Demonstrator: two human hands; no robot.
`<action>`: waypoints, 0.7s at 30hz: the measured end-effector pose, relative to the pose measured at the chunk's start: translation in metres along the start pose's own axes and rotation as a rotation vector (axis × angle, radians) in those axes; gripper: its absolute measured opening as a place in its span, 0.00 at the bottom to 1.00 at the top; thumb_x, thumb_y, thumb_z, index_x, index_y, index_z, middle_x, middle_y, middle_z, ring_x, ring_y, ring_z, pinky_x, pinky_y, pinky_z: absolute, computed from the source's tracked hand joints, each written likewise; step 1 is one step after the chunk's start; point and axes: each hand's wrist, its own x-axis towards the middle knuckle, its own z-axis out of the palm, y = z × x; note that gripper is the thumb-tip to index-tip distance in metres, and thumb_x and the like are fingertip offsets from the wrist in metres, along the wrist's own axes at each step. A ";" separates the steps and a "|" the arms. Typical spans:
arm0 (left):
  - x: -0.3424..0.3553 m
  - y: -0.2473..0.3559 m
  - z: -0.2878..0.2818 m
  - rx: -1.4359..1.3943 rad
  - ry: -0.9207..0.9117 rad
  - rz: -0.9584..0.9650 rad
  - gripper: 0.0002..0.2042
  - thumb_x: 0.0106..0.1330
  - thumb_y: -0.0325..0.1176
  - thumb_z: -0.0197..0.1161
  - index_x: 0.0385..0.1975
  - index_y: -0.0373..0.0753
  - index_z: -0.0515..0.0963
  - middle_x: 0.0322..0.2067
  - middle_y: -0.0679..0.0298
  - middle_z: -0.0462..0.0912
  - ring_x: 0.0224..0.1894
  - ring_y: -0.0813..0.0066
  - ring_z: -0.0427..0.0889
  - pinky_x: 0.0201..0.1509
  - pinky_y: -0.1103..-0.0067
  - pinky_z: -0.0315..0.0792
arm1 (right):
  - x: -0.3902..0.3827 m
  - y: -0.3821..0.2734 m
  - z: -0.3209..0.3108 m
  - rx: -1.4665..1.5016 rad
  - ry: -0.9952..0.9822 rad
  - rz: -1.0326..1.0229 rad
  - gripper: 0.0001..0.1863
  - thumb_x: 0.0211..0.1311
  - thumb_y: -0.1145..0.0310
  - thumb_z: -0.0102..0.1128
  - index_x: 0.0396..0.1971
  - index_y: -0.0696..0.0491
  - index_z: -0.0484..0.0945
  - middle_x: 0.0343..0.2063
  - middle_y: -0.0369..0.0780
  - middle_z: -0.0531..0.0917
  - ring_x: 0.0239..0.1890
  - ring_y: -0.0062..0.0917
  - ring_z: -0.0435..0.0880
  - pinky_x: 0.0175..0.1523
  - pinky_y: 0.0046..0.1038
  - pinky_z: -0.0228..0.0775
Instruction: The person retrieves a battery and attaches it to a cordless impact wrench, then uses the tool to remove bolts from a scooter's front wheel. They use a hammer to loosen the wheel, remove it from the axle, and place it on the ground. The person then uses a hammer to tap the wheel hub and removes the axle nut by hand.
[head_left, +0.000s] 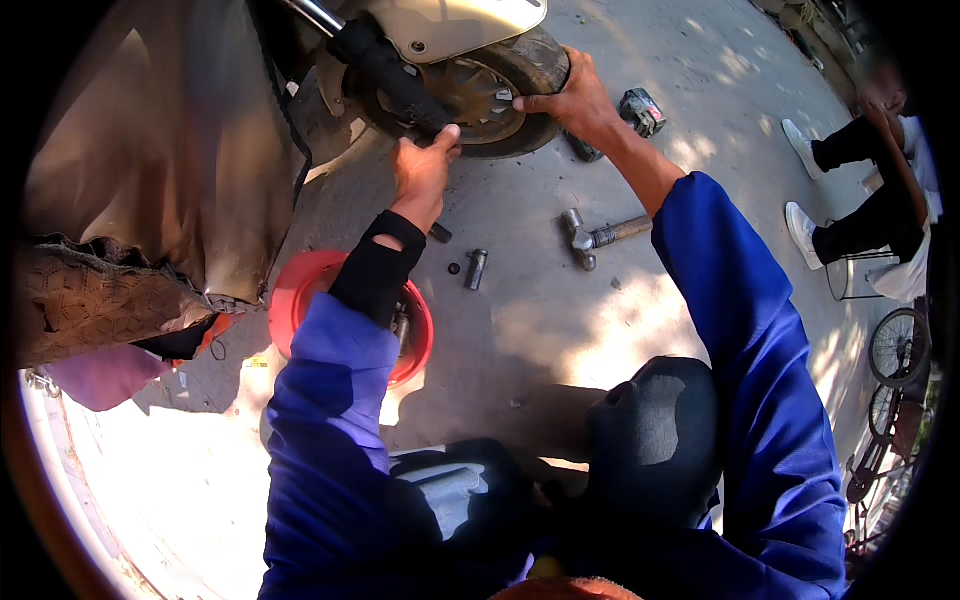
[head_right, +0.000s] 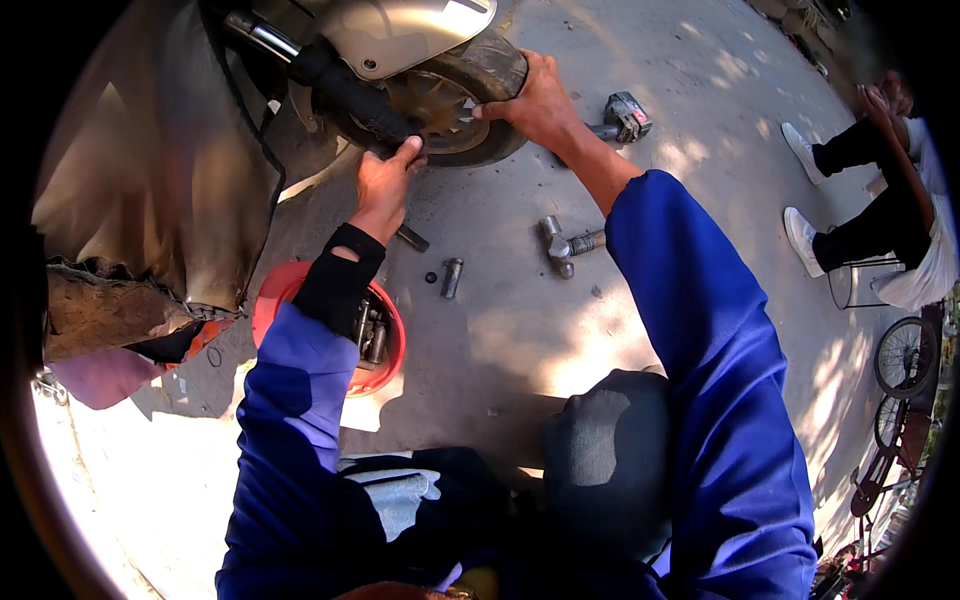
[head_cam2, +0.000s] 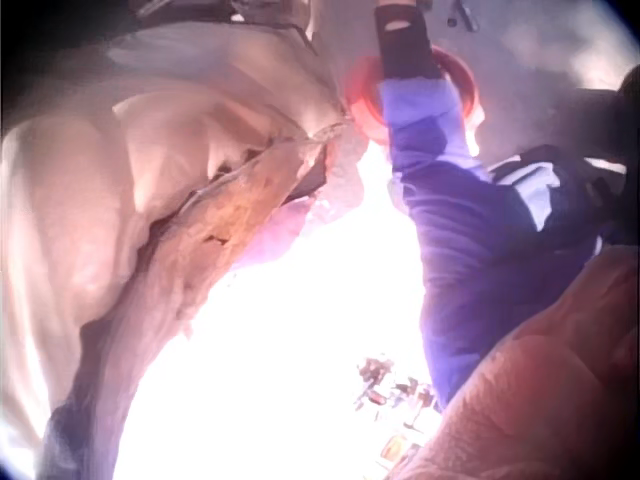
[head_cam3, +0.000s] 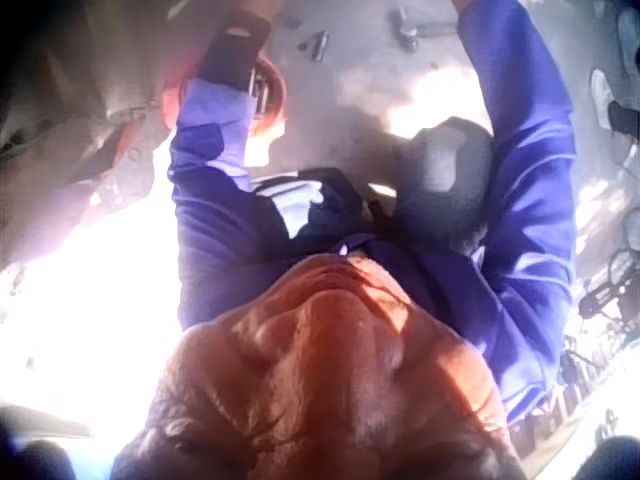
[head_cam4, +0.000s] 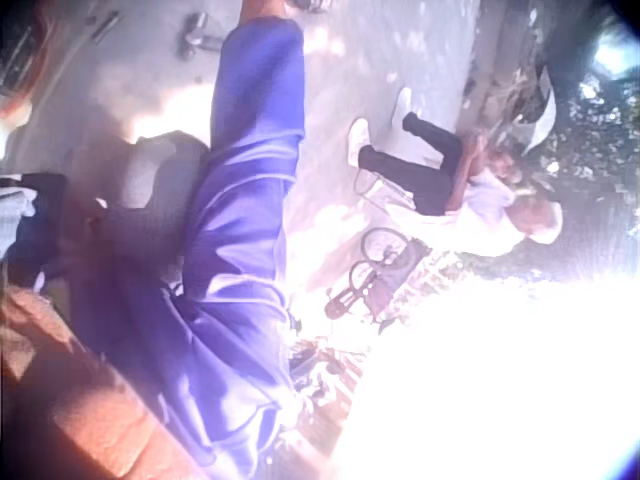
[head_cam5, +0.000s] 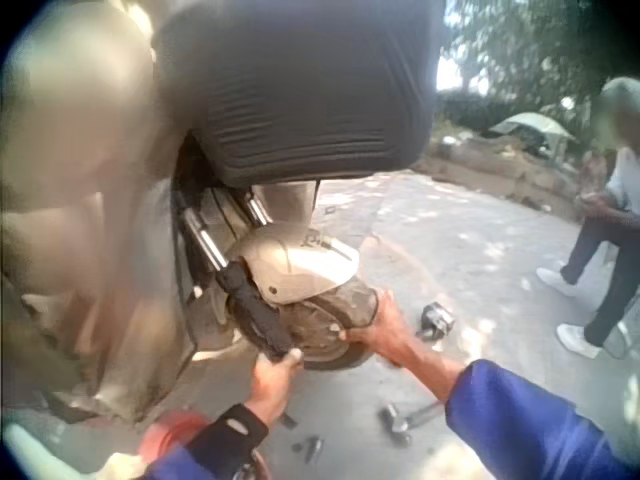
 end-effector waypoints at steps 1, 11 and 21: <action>0.004 -0.007 -0.005 0.001 -0.017 0.000 0.13 0.72 0.30 0.72 0.50 0.33 0.79 0.44 0.61 0.88 0.46 0.71 0.86 0.53 0.73 0.80 | -0.003 -0.003 0.000 -0.053 -0.018 0.013 0.57 0.43 0.51 0.91 0.70 0.61 0.66 0.62 0.50 0.70 0.68 0.43 0.74 0.72 0.40 0.71; 0.000 -0.015 -0.040 0.288 0.082 0.111 0.12 0.77 0.32 0.65 0.49 0.28 0.84 0.33 0.64 0.87 0.33 0.76 0.85 0.42 0.76 0.80 | -0.052 -0.043 0.003 -0.237 -0.080 -0.016 0.56 0.43 0.48 0.89 0.67 0.61 0.66 0.57 0.50 0.71 0.64 0.48 0.74 0.68 0.43 0.71; 0.008 -0.009 -0.076 -0.058 0.008 -0.036 0.12 0.74 0.31 0.71 0.50 0.32 0.83 0.42 0.61 0.88 0.42 0.70 0.86 0.50 0.72 0.84 | -0.064 -0.033 0.020 0.140 -0.165 -0.078 0.61 0.39 0.47 0.90 0.70 0.58 0.61 0.61 0.55 0.72 0.64 0.54 0.76 0.70 0.46 0.69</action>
